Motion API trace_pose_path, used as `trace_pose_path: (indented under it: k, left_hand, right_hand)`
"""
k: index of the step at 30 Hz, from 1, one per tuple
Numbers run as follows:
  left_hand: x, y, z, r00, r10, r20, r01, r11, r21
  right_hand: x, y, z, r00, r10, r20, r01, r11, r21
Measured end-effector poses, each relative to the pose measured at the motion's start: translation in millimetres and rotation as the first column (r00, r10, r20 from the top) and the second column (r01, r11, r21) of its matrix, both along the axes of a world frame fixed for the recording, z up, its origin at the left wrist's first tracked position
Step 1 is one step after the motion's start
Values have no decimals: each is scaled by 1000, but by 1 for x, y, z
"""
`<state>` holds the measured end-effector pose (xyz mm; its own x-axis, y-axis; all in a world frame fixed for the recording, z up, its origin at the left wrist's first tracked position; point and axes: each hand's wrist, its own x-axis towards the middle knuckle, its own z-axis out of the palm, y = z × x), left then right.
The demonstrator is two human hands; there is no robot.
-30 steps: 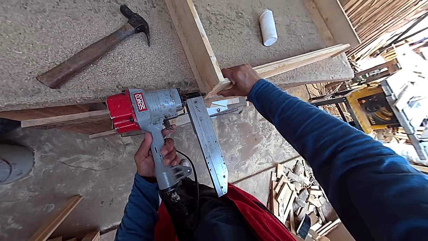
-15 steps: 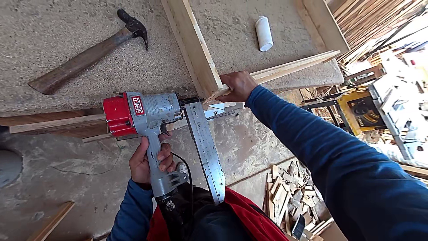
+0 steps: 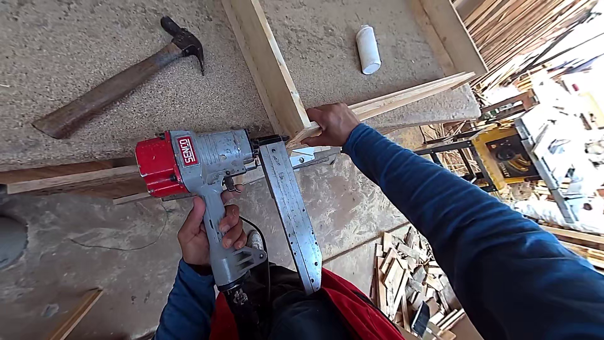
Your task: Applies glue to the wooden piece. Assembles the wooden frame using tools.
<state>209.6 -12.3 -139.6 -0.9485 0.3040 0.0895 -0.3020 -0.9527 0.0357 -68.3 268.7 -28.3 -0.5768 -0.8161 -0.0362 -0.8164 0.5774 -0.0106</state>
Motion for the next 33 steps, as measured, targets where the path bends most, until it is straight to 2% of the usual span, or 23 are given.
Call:
trace_pose_path:
  k: [14, 20, 33]
  left_hand:
    - [8, 1, 6, 997, 74, -5, -73, 997, 19]
    - [3, 9, 10, 1000, 25, -16, -24, 1000, 20]
    - [5, 15, 14, 998, 62, 2, -62, 998, -20]
  right_hand:
    - [0, 1, 0, 1000, -7, 7, 7, 1000, -5]
    - [-1, 2, -2, 1000, -4, -1, 4, 1000, -11]
    - [-3, 4, -2, 1000, 16, -6, -16, 1000, -12]
